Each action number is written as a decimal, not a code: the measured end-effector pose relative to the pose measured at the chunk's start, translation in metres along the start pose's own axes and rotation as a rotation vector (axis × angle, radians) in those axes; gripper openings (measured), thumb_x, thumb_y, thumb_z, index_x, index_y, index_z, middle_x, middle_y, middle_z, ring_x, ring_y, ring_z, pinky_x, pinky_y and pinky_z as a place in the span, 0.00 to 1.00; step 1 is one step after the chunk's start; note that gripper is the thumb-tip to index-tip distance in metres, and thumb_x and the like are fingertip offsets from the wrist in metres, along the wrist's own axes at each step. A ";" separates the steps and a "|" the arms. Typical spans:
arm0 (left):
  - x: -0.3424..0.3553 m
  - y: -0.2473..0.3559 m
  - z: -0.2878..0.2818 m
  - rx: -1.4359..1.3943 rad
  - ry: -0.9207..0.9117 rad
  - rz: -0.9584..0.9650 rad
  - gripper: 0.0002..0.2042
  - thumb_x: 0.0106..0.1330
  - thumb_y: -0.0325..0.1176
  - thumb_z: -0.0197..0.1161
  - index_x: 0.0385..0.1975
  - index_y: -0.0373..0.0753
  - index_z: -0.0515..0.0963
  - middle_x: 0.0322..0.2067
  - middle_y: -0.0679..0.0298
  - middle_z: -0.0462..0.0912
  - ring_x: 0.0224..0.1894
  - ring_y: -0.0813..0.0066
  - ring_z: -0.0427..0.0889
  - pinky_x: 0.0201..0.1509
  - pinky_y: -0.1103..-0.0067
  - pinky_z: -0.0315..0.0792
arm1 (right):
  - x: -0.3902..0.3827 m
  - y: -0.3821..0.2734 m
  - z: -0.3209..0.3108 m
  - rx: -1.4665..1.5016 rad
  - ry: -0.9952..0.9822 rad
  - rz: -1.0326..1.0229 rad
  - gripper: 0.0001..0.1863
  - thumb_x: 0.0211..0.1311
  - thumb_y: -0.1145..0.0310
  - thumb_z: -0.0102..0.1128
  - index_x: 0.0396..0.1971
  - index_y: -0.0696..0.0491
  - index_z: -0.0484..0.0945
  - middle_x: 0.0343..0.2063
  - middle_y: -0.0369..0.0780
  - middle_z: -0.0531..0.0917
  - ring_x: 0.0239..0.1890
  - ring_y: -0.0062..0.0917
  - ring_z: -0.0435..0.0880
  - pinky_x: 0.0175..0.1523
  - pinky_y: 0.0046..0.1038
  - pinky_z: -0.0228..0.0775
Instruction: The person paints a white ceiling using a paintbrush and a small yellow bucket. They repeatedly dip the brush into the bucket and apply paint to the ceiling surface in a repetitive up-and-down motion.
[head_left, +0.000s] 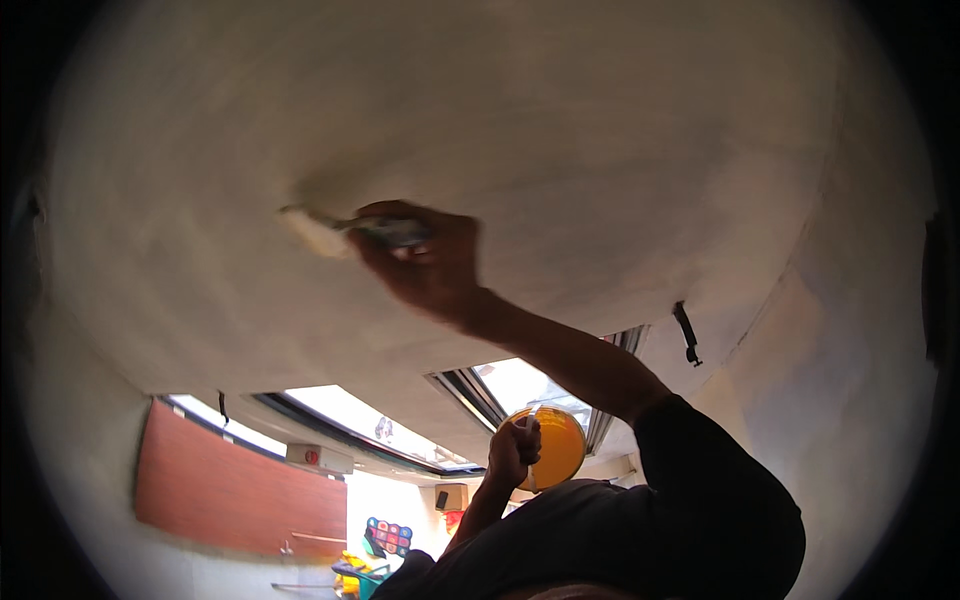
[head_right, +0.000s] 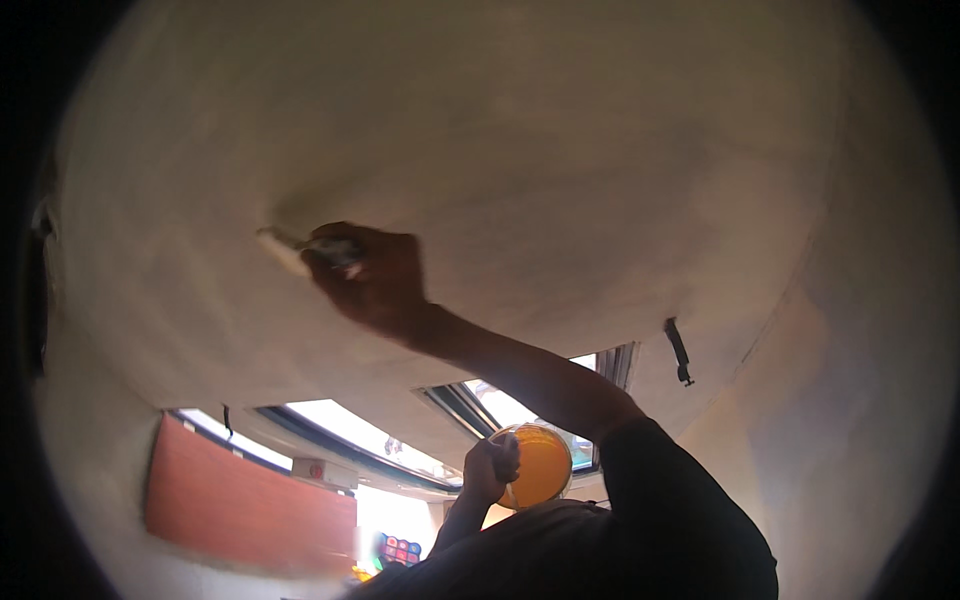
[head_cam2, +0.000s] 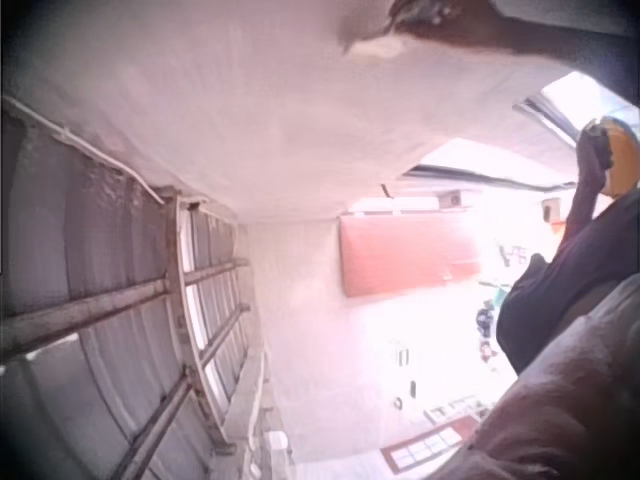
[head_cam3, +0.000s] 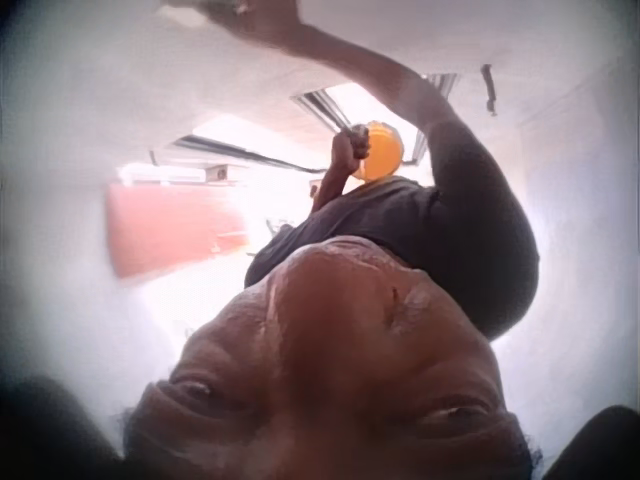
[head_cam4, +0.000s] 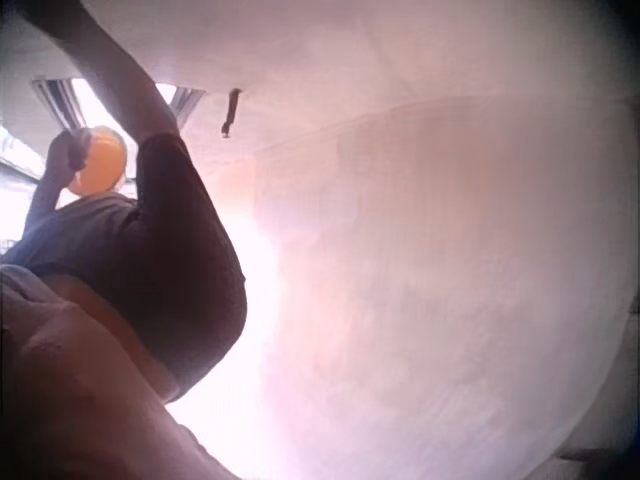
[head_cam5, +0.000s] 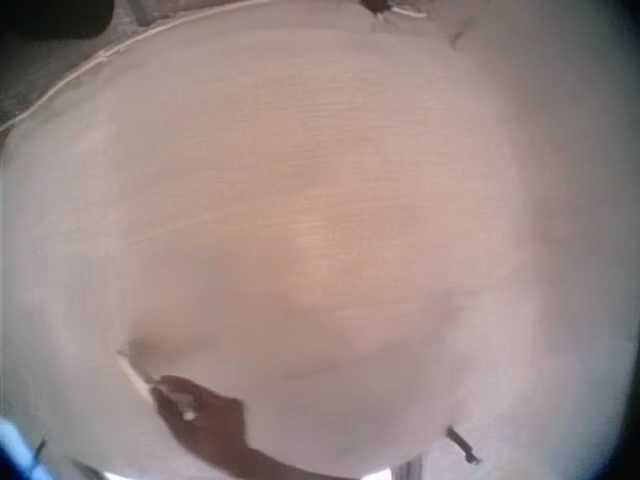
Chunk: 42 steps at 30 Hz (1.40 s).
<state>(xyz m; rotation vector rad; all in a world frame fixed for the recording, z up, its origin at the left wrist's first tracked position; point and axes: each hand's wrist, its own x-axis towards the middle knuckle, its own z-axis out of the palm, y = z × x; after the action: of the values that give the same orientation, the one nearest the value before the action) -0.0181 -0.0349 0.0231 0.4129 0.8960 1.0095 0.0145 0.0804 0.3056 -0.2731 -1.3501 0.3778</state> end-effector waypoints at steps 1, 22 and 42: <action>0.001 -0.002 -0.008 0.032 -0.003 0.004 0.06 0.56 0.32 0.50 0.29 0.39 0.72 0.16 0.72 0.65 0.13 0.84 0.58 0.17 0.85 0.52 | 0.002 0.003 0.007 -0.011 -0.013 -0.035 0.09 0.51 0.68 0.68 0.32 0.53 0.82 0.22 0.36 0.84 0.22 0.14 0.81 0.26 0.17 0.74; 0.004 0.005 0.007 0.255 0.001 0.028 0.06 0.53 0.31 0.47 0.28 0.40 0.70 0.14 0.75 0.61 0.11 0.86 0.54 0.14 0.86 0.49 | 0.019 -0.052 -0.397 -0.779 0.689 -0.204 0.05 0.52 0.73 0.61 0.24 0.57 0.84 0.24 0.38 0.85 0.19 0.17 0.79 0.26 0.18 0.69; 0.012 0.005 -0.013 0.165 0.038 0.058 0.06 0.60 0.30 0.51 0.31 0.37 0.74 0.17 0.68 0.68 0.15 0.82 0.63 0.18 0.84 0.60 | 0.006 0.008 -0.018 -0.123 -0.078 -0.025 0.10 0.50 0.67 0.68 0.31 0.55 0.82 0.22 0.37 0.84 0.22 0.13 0.81 0.27 0.15 0.73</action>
<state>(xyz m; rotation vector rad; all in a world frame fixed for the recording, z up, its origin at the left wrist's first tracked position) -0.0285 -0.0234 0.0130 0.5630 1.0101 1.0023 0.0321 0.0903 0.3043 -0.3461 -1.4543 0.2879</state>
